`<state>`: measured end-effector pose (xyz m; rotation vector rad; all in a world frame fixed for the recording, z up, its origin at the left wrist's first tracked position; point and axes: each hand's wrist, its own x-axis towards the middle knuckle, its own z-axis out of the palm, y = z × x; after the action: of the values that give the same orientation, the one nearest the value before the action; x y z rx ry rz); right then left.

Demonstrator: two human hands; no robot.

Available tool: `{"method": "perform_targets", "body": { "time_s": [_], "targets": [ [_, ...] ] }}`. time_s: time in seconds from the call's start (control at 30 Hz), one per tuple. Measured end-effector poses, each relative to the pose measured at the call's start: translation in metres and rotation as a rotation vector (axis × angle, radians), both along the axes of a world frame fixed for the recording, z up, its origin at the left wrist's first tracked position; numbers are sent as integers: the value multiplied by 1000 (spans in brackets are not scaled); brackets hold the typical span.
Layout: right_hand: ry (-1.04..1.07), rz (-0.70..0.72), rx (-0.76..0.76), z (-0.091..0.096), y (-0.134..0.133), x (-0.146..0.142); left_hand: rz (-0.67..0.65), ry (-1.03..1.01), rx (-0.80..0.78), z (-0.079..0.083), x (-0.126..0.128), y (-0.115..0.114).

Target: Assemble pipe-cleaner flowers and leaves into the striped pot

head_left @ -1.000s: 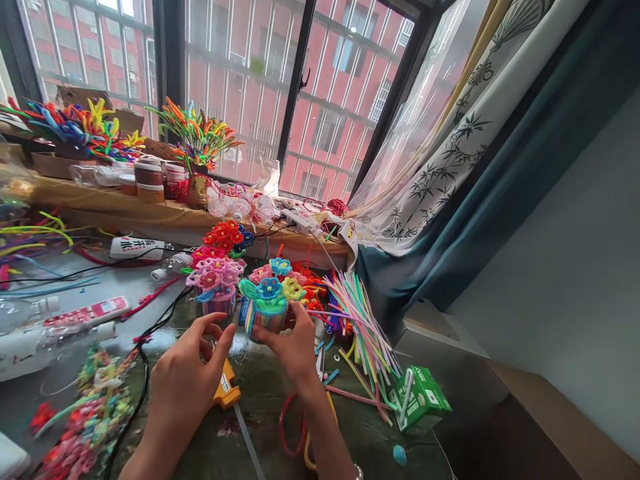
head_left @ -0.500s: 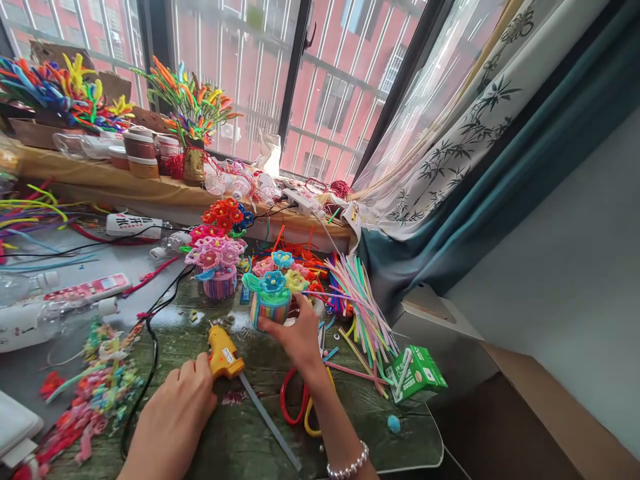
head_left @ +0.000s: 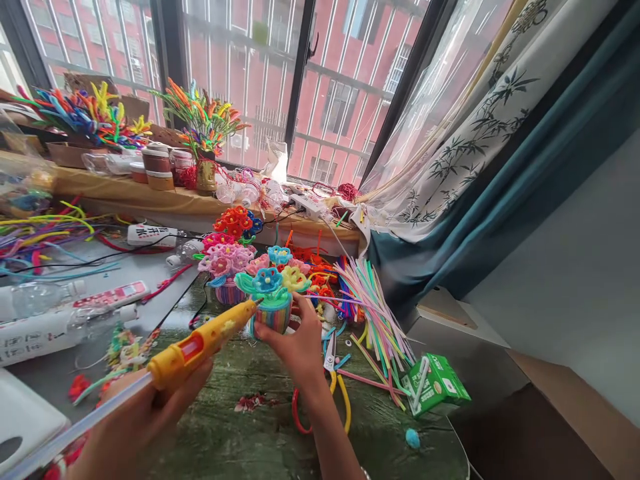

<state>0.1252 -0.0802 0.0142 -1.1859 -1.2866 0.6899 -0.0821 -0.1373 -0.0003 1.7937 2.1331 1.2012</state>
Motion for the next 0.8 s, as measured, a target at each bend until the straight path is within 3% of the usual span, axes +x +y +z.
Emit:
{"method": "perform_targets", "body": {
  "time_s": [0.1,0.23,0.6,0.8],
  "targets": [
    [30,16,-1,1,-1,-3,-25,-101,-134,14,9,1],
    [33,18,23,-2,-2,-4,-44,-135,-171,29,16,2],
    [50,27,2,-13,-5,-7,-63,-120,-167,37,21,2],
    [52,29,-2,-9,-6,-5,-102,-29,-124,47,26,-1]
  ]
}}
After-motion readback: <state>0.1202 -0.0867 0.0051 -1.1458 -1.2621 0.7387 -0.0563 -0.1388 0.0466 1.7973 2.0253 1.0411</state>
